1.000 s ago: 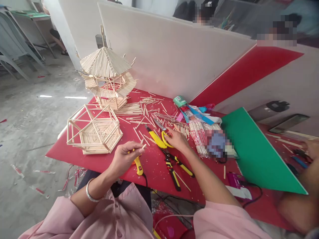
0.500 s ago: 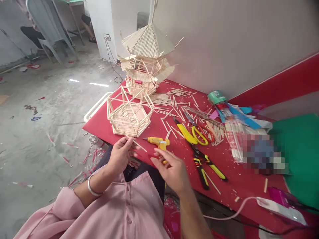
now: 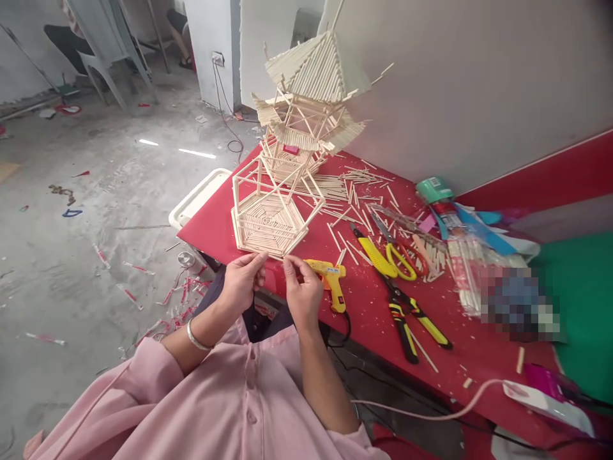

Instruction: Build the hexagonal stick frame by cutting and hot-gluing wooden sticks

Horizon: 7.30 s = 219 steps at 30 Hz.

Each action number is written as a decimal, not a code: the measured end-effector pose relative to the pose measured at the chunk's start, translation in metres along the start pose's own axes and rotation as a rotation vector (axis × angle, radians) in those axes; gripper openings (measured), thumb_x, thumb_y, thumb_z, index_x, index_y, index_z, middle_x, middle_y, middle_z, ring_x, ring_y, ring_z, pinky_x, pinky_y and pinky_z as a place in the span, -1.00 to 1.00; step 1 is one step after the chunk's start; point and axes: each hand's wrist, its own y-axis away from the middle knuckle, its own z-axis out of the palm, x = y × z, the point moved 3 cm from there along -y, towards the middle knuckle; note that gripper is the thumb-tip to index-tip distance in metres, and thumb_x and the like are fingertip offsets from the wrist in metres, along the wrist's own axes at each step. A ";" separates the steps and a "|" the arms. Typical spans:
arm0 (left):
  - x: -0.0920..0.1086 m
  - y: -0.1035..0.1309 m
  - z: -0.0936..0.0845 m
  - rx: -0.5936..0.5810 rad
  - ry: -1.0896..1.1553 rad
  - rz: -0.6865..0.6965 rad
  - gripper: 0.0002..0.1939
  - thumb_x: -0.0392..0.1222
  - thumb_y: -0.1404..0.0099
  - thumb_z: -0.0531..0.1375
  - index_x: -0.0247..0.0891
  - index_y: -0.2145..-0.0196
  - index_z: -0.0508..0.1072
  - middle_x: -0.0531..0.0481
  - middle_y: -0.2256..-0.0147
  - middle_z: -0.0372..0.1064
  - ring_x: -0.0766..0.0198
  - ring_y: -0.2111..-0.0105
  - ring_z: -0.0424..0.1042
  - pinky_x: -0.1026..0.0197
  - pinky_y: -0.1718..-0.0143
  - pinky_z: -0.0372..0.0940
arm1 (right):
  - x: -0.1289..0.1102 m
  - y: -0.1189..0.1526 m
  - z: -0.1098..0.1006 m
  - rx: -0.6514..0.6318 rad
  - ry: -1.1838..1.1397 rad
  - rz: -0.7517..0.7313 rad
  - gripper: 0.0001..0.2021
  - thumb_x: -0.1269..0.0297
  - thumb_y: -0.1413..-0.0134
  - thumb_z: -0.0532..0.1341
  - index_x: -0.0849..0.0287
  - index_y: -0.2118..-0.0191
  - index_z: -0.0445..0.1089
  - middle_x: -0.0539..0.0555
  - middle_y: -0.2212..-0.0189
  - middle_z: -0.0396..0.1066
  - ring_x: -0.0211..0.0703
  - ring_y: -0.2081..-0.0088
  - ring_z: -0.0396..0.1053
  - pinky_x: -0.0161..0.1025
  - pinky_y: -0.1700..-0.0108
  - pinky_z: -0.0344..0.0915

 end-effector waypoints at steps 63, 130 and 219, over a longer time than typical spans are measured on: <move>0.036 -0.048 -0.035 -0.115 -0.471 1.231 -0.85 -0.16 -0.30 0.24 -0.17 0.43 0.54 -0.07 0.27 0.56 0.17 0.21 0.46 0.06 0.15 0.35 | -0.073 0.024 -0.033 0.270 1.303 -0.471 -0.72 0.15 -0.30 0.13 0.22 0.08 0.47 0.13 0.32 0.43 -0.11 0.36 0.36 -0.21 0.40 0.11; 0.036 -0.049 -0.040 -0.164 -0.518 1.093 -0.76 -0.07 -0.32 0.18 -0.14 0.46 0.52 -0.09 0.23 0.60 0.16 0.22 0.54 0.04 0.09 0.28 | -0.076 0.024 -0.030 0.261 1.309 -0.447 -0.77 0.17 -0.26 0.16 0.21 0.20 0.48 0.13 0.36 0.44 -0.09 0.34 0.39 -0.20 0.39 0.12; 0.042 -0.029 -0.049 -0.084 -0.634 0.986 -0.82 -0.24 -0.23 0.21 -0.24 0.53 0.46 -0.15 0.22 0.58 0.17 0.25 0.57 0.14 0.17 0.45 | -0.071 0.009 0.005 0.209 0.845 -0.581 -0.78 0.24 -0.29 0.15 0.18 0.04 0.44 0.09 0.35 0.45 -0.16 0.34 0.43 -0.28 0.34 0.24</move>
